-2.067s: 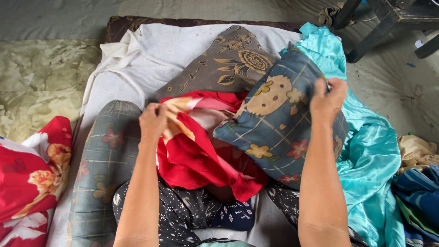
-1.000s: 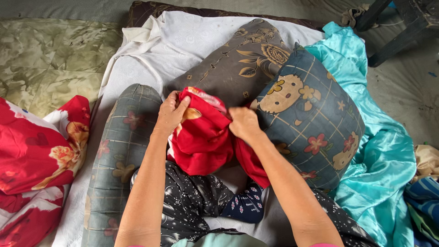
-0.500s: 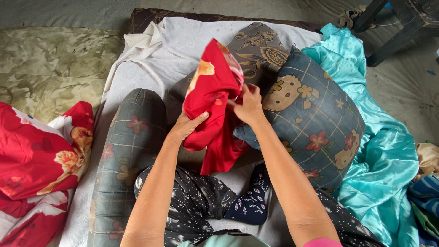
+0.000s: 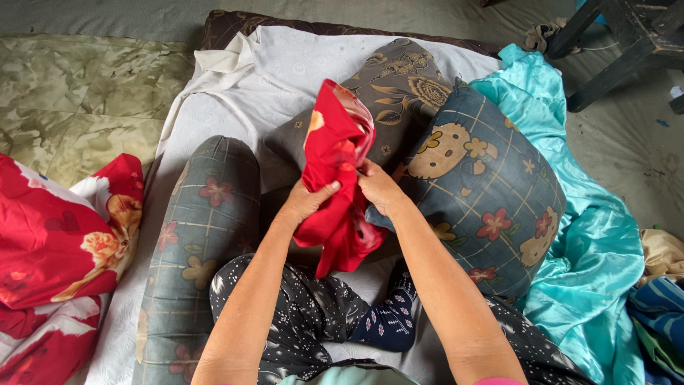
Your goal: The person sits on a mattress and puts a red pillowcase with a cat print onto a pillow, followed by a blue Chelsea FC pillowcase onto another pillow. The person smooths the fabric and adjusts the fit of the cases.
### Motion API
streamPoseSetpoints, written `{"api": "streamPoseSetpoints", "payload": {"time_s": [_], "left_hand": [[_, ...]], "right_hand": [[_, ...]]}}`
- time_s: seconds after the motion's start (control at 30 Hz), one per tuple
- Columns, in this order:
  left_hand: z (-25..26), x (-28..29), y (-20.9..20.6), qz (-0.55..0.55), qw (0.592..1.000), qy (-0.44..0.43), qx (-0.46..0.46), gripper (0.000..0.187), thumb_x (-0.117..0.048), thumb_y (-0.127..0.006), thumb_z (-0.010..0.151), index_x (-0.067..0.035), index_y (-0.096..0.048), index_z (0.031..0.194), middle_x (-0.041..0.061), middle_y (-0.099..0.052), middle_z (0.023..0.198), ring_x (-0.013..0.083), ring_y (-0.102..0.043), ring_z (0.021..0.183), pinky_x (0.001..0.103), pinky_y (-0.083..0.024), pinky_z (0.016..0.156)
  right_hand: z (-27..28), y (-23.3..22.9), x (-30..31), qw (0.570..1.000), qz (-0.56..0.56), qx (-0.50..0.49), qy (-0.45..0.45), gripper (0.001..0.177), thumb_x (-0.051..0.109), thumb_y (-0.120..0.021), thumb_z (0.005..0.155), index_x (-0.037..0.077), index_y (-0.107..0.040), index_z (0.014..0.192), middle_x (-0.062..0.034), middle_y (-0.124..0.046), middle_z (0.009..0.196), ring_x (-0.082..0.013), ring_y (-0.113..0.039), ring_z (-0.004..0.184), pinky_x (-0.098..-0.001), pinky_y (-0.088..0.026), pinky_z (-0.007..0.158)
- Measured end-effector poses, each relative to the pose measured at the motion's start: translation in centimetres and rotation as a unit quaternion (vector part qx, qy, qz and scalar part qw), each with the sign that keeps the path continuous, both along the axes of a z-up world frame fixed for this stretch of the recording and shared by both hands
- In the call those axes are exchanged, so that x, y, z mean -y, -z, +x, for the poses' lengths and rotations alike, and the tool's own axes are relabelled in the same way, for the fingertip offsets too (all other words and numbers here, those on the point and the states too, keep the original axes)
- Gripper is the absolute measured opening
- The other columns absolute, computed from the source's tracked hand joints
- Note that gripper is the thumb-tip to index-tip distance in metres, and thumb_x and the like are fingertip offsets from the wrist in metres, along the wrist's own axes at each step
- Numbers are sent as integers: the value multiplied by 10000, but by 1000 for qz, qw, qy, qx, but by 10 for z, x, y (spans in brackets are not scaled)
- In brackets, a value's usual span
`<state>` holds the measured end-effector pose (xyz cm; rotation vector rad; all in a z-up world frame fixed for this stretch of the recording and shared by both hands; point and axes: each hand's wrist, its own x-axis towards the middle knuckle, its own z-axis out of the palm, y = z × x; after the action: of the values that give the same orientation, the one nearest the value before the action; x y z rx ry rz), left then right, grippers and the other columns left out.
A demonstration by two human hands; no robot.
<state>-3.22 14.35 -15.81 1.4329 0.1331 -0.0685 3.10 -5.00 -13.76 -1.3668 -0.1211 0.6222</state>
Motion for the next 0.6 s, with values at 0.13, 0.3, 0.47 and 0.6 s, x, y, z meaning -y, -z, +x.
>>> {"api": "streamPoseSetpoints", "payload": {"time_s": [0.13, 0.3, 0.47, 0.6], "left_hand": [[2, -37, 11, -2, 999, -27, 38, 461, -266, -826, 876, -22, -696, 1244, 42, -759, 1134, 121, -684, 1012, 314, -567, 916], [-8, -70, 25, 43, 993, -99, 52, 356, -180, -804, 905, -28, -723, 1216, 39, -766, 1127, 119, -696, 1004, 312, -565, 901], [-31, -140, 16, 14, 959, -261, 107, 387, -144, -794, 916, -45, -684, 1274, 20, -736, 1189, 108, -686, 1042, 279, -542, 940], [-62, -197, -36, -63, 868, -435, 231, 520, -132, -830, 906, -25, -602, 1361, 55, -683, 1268, 178, -668, 1100, 347, -560, 976]], "right_hand": [[-8, -31, -10, 996, -1, 68, -50, 314, 254, -641, 1004, 32, -665, 1224, -43, -680, 1167, -141, -598, 1086, -314, -482, 991], [-27, -44, -24, 960, -201, 187, -47, 451, 417, -710, 934, 41, -683, 1181, -70, -655, 1156, -157, -638, 1022, -310, -511, 920], [-41, -52, -52, 975, -151, 96, -131, 553, 477, -706, 888, 67, -651, 1256, -48, -707, 1173, -149, -620, 1048, -318, -489, 894], [-50, -58, -104, 972, -148, 73, -167, 638, 476, -692, 881, 112, -570, 1390, -34, -654, 1283, -166, -574, 1093, -342, -464, 918]]}}
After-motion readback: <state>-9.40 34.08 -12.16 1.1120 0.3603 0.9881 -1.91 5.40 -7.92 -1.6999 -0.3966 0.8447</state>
